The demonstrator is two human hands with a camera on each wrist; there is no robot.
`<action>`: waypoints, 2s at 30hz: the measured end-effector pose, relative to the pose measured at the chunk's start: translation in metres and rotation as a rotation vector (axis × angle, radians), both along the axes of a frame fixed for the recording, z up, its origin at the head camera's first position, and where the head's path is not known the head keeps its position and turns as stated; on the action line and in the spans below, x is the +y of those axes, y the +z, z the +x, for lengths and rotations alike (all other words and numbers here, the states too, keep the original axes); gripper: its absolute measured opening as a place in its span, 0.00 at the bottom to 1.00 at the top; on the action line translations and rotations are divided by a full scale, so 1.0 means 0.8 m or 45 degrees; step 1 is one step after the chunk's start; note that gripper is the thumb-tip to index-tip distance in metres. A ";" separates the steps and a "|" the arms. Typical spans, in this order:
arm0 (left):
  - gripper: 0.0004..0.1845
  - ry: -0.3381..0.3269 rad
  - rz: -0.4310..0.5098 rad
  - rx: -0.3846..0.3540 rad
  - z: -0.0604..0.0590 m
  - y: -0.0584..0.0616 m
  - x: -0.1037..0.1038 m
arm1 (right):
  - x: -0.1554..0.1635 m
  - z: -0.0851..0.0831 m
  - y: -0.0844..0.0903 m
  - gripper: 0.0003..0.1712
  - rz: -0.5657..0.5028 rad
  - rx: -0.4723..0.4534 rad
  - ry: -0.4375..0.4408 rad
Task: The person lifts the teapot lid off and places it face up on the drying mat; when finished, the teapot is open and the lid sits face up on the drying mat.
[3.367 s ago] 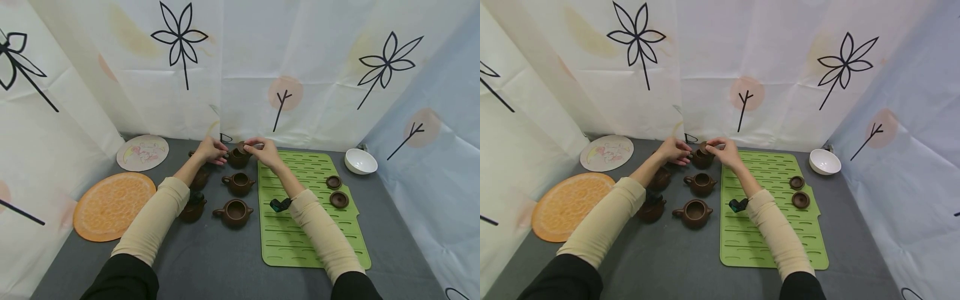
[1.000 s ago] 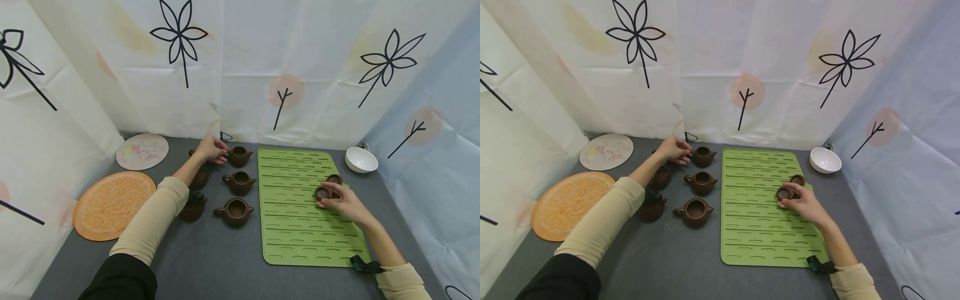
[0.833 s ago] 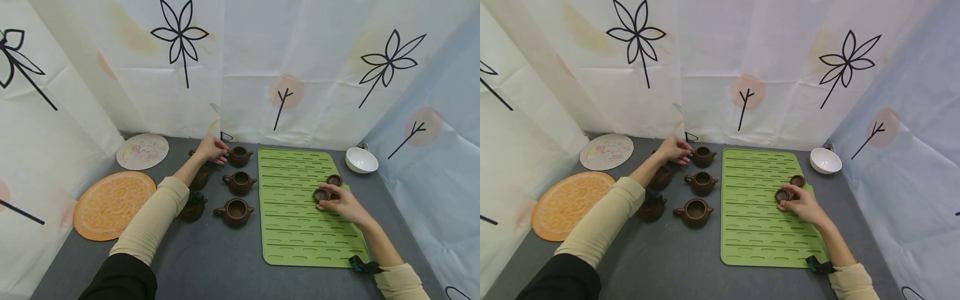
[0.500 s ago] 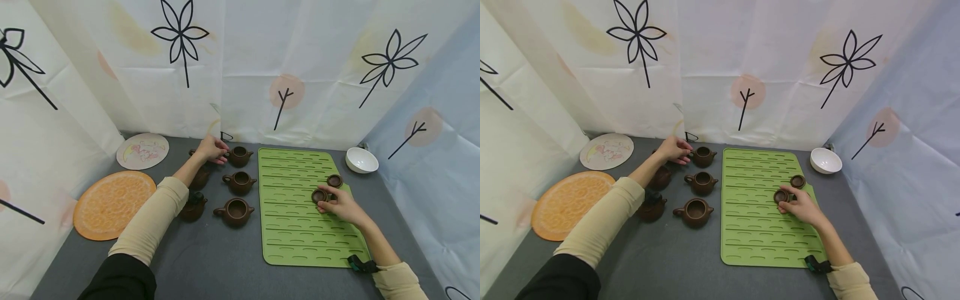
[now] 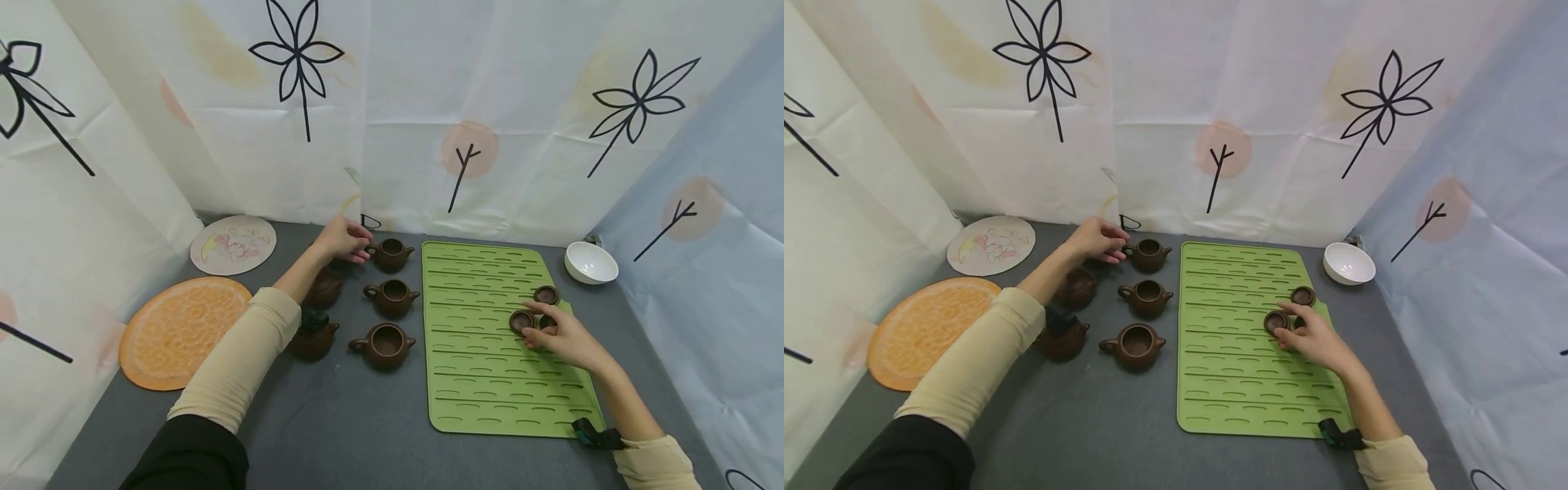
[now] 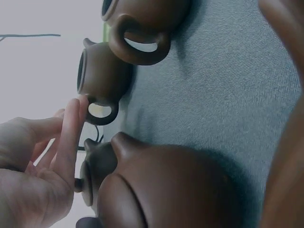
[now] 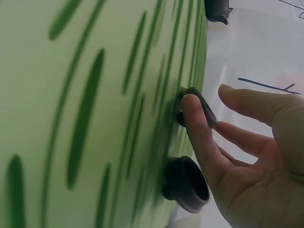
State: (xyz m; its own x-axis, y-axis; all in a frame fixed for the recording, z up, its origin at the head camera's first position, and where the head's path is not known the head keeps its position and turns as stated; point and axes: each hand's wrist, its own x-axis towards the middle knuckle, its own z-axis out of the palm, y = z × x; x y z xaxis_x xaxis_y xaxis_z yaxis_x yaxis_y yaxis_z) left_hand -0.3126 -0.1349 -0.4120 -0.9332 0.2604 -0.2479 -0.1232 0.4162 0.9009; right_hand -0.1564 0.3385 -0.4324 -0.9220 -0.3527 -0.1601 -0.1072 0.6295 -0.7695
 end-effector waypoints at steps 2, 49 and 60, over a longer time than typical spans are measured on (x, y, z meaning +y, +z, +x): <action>0.17 -0.008 0.022 -0.001 -0.001 0.002 -0.003 | 0.001 0.003 0.005 0.40 0.032 0.037 0.007; 0.20 0.006 -0.283 0.242 0.010 -0.018 -0.151 | -0.268 -0.161 0.072 0.19 -0.623 -0.034 0.144; 0.20 0.034 -0.271 0.179 0.010 -0.031 -0.146 | -0.350 -0.195 0.058 0.20 -0.667 -0.194 0.090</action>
